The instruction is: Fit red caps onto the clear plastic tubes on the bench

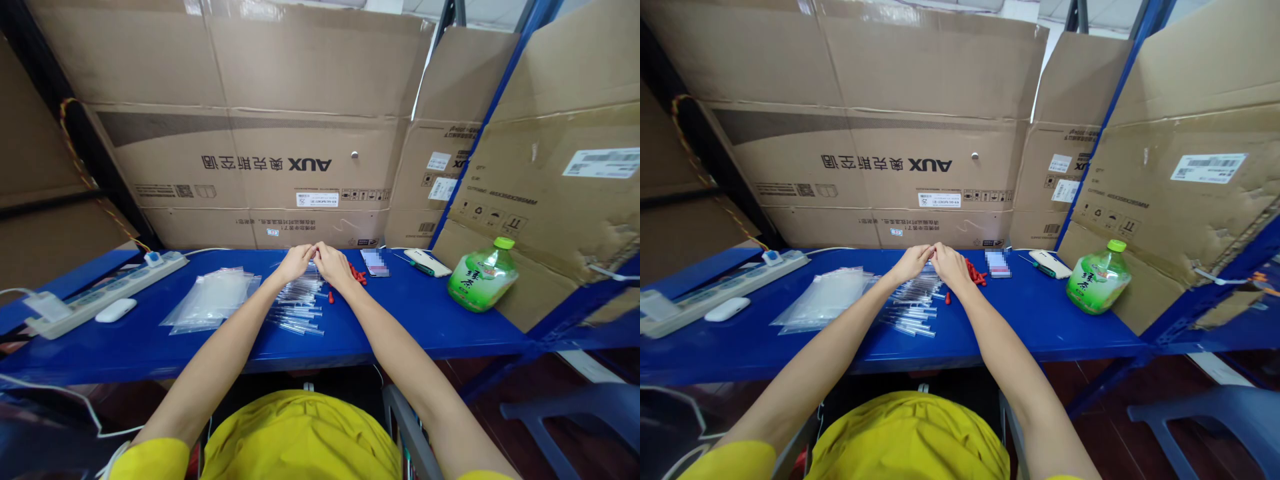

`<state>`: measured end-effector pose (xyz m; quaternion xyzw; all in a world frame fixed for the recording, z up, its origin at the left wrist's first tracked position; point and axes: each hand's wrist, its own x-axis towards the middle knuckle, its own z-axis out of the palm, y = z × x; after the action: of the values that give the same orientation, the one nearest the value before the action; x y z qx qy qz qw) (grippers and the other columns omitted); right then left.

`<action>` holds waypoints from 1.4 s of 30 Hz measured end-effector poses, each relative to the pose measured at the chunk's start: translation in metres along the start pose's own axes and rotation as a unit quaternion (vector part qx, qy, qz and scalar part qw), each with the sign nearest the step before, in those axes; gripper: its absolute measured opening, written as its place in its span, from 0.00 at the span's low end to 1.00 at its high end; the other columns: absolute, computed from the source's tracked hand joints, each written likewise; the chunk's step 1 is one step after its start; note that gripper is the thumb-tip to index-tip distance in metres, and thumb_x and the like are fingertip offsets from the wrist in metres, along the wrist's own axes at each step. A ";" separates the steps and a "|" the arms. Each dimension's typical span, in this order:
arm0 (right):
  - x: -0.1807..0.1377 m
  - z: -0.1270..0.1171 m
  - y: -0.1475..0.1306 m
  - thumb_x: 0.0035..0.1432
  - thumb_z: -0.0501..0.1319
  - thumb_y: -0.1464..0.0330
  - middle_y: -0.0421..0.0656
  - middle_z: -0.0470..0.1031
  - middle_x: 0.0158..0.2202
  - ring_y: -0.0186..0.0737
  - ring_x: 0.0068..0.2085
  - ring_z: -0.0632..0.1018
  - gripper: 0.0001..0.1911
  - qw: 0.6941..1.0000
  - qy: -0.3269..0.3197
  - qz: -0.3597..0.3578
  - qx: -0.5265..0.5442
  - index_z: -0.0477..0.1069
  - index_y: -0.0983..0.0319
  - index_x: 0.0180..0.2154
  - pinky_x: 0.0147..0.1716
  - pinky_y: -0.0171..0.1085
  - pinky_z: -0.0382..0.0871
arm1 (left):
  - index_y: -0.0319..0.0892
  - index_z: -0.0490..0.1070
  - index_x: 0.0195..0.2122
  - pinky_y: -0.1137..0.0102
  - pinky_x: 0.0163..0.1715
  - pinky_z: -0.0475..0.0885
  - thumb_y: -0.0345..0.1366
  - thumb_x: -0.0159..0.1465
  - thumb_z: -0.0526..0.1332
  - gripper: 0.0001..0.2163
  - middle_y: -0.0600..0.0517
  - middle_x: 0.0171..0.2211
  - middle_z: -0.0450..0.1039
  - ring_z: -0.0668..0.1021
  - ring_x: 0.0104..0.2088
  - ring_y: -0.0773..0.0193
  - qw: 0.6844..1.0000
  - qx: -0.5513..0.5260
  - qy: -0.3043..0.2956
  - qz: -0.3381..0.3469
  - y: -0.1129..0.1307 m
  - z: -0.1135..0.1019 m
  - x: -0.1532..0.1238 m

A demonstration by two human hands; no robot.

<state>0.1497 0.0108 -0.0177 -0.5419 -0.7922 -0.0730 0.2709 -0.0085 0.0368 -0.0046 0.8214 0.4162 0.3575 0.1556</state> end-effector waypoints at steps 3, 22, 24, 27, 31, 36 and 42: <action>0.000 0.000 -0.001 0.77 0.46 0.66 0.48 0.81 0.46 0.44 0.46 0.81 0.14 1.000 0.000 0.006 -0.002 0.68 0.61 0.52 0.40 0.36 0.64 | 0.44 0.59 0.25 0.69 0.33 0.59 0.43 0.72 0.49 0.18 0.54 0.23 0.64 0.65 0.28 0.65 1.000 -0.011 -0.001 -0.009 0.001 0.001 0.001; -0.004 -0.005 0.002 0.76 0.47 0.65 0.47 0.80 0.52 0.44 0.52 0.79 0.15 0.998 0.018 -0.023 0.050 0.67 0.58 0.55 0.45 0.37 0.68 | 0.43 0.64 0.31 0.71 0.30 0.60 0.53 0.70 0.55 0.18 0.57 0.23 0.61 0.64 0.28 0.65 0.989 -0.134 -0.007 -0.059 -0.007 0.004 -0.003; -0.004 -0.004 0.003 0.76 0.48 0.65 0.47 0.80 0.53 0.44 0.52 0.80 0.16 0.998 0.016 -0.023 0.056 0.66 0.58 0.58 0.46 0.37 0.69 | 0.43 0.66 0.35 0.71 0.31 0.62 0.51 0.71 0.56 0.16 0.57 0.23 0.64 0.66 0.28 0.64 0.989 -0.139 -0.001 -0.050 -0.008 0.003 -0.005; -0.004 -0.005 0.004 0.76 0.49 0.65 0.47 0.80 0.53 0.45 0.52 0.80 0.17 0.998 0.021 -0.015 0.056 0.65 0.58 0.61 0.46 0.37 0.69 | 0.44 0.66 0.38 0.70 0.33 0.62 0.46 0.74 0.52 0.13 0.55 0.25 0.67 0.69 0.28 0.63 0.996 -0.092 -0.001 -0.023 -0.007 0.001 -0.007; -0.004 -0.006 0.002 0.76 0.48 0.64 0.48 0.80 0.52 0.45 0.52 0.79 0.15 0.999 0.034 -0.011 0.032 0.68 0.58 0.57 0.45 0.37 0.69 | 0.45 0.68 0.38 0.68 0.34 0.60 0.42 0.76 0.49 0.13 0.50 0.31 0.74 0.75 0.32 0.58 0.998 0.054 0.012 -0.029 -0.004 0.003 -0.007; -0.002 -0.004 0.000 0.76 0.47 0.64 0.49 0.80 0.49 0.45 0.51 0.79 0.15 1.000 0.013 0.005 0.002 0.68 0.59 0.53 0.43 0.36 0.68 | 0.46 0.71 0.38 0.67 0.35 0.60 0.43 0.76 0.49 0.14 0.46 0.35 0.78 0.79 0.37 0.54 0.991 0.123 0.013 -0.047 -0.001 0.005 -0.005; 0.000 -0.004 -0.002 0.76 0.45 0.67 0.51 0.80 0.49 0.46 0.50 0.78 0.14 1.000 0.002 0.000 0.003 0.67 0.61 0.51 0.42 0.37 0.66 | 0.45 0.67 0.30 0.68 0.34 0.59 0.44 0.76 0.48 0.19 0.48 0.30 0.75 0.74 0.31 0.59 0.995 0.099 0.013 -0.022 0.001 0.005 0.000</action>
<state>0.1495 0.0084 -0.0145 -0.5412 -0.7917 -0.0717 0.2742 -0.0047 0.0362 -0.0074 0.8189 0.4691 0.3218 0.0759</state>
